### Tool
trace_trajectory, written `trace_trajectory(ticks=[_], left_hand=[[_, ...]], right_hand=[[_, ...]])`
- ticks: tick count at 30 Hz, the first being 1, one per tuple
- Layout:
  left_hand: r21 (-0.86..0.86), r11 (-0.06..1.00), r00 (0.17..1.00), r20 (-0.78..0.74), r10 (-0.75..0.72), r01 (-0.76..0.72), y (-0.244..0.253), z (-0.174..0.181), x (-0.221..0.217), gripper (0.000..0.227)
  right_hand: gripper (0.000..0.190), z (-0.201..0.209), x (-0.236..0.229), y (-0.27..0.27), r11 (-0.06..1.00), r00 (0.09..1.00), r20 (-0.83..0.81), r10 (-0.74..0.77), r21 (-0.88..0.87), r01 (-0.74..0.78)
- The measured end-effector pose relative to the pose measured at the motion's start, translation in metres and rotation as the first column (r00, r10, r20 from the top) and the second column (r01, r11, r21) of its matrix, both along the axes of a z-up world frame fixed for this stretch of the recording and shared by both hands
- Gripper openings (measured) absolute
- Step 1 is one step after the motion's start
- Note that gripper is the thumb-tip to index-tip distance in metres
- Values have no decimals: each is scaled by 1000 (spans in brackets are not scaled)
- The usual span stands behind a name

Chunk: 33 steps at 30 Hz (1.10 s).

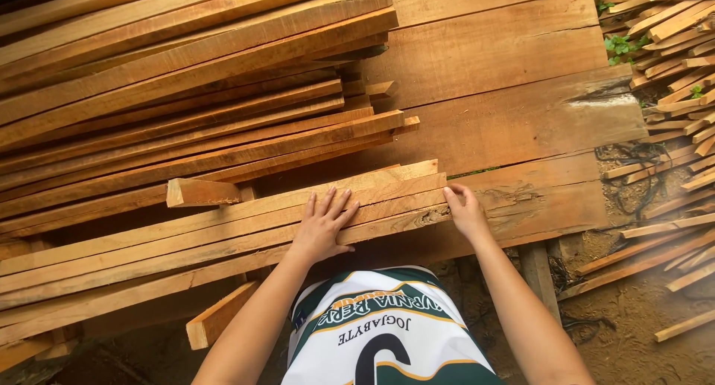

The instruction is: Organizing and stacking thin wooden strips onto a rack.

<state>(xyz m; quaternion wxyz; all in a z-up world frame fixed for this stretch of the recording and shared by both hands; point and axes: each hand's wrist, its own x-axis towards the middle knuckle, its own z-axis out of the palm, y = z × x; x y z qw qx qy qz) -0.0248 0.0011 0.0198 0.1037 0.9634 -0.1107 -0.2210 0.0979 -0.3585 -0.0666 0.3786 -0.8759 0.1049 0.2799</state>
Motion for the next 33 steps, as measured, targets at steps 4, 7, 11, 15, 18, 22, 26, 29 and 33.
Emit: trace_trajectory(ticks=[4,7,11,15,18,22,26,29,33], left_hand=[[-20,1000,1000,-17,8,-8,1,0,0,114],[-28,999,1000,-18,23,-24,0,-5,0,123],[20,1000,999,-51,1,0,4,-25,-5,126],[-52,998,969,-241,-47,35,21,-3,12,119],[-237,943,923,-360,138,-233,65,12,8,84],[-225,936,942,-261,210,-271,155,74,-42,68],[-169,897,909,-162,384,-409,249,63,-124,78],[0,910,908,-69,414,-415,297,31,-204,117],[309,899,951,84,299,-310,340,-15,-271,133]], right_hand=[[51,68,-3,54,936,658,672,340,-306,-172],[53,104,-22,119,852,440,794,420,-178,-493],[105,114,-51,178,473,299,433,850,-380,-795],[113,115,-58,192,429,336,287,897,-385,-817],[120,89,-61,194,397,322,236,917,-463,-792],[117,99,-68,199,387,348,170,922,-458,-800],[113,108,-72,210,375,383,101,918,-533,-759],[113,112,-85,215,350,415,26,910,-587,-730],[108,125,-95,227,345,481,-39,876,-647,-680]])
